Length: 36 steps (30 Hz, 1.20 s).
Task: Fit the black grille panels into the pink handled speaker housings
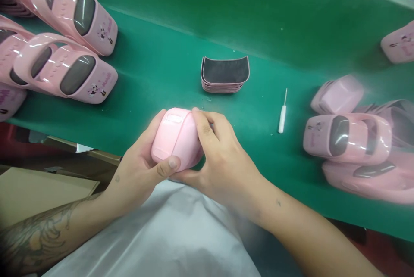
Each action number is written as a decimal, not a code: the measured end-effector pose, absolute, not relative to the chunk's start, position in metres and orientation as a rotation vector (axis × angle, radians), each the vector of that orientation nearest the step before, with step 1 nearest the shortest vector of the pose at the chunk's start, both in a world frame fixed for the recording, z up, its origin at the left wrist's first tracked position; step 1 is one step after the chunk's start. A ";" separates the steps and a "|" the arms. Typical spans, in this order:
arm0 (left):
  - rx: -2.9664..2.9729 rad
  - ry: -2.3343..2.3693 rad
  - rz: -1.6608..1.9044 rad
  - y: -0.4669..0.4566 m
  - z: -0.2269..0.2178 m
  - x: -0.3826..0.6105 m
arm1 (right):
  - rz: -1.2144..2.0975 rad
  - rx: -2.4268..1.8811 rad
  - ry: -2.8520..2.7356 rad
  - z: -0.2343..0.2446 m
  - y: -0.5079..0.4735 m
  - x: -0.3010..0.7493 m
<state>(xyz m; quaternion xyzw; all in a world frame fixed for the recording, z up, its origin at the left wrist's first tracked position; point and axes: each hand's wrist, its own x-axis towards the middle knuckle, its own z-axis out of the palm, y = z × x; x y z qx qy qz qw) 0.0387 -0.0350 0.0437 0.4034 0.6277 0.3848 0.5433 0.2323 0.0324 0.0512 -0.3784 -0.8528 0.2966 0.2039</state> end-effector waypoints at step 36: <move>0.679 1.143 0.881 -0.019 0.025 0.028 | 0.765 -1.018 -2.438 0.046 0.023 0.240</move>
